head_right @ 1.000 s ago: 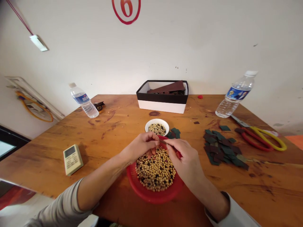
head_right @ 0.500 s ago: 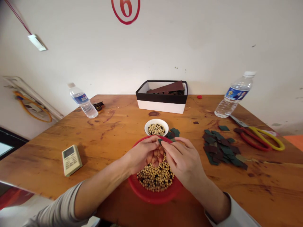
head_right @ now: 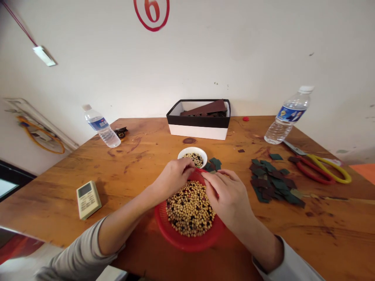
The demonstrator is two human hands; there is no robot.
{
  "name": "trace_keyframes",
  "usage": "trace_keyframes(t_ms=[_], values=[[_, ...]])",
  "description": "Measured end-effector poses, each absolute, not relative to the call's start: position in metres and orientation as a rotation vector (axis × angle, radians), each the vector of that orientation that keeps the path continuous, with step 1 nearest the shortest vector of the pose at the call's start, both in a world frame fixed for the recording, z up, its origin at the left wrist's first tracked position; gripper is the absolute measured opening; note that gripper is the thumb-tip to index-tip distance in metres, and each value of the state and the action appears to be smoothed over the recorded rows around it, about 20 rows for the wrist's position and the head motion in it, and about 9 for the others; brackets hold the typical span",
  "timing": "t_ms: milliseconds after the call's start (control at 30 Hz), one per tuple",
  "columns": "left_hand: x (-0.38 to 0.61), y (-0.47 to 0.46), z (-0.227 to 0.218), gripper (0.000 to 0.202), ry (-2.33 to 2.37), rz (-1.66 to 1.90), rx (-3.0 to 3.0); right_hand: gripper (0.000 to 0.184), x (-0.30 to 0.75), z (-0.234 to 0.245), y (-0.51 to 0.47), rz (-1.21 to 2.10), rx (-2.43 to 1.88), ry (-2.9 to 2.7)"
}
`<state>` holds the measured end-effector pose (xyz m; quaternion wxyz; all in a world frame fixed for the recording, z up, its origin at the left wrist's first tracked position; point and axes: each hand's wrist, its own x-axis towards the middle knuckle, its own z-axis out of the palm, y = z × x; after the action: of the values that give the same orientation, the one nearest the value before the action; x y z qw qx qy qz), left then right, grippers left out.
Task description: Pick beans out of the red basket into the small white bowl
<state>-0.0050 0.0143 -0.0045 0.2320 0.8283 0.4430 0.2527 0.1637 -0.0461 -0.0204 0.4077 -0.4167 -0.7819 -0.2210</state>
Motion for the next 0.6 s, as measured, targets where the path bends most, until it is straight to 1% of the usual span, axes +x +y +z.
trace_keyframes(t_ms=[167,300,467,533,600], values=[[-0.004,0.004,-0.013,0.023,1.094,0.412,2.467,0.019,0.164,-0.021,-0.047,-0.543,-1.055,-1.964],[-0.004,0.002,-0.018,0.028,1.053,0.3,2.586,0.02,0.164,-0.022,-0.047,-0.525,-1.059,-1.984],[-0.004,0.001,-0.022,0.018,1.065,0.364,2.498,0.02,0.165,-0.022,-0.047,-0.522,-1.052,-1.995],[-0.003,0.001,-0.02,0.014,1.077,0.482,2.337,0.019,0.165,-0.022,-0.047,-0.528,-1.046,-1.992],[-0.002,0.001,-0.015,0.011,1.086,0.573,2.026,0.019,0.165,-0.021,-0.047,-0.537,-1.036,-1.986]])
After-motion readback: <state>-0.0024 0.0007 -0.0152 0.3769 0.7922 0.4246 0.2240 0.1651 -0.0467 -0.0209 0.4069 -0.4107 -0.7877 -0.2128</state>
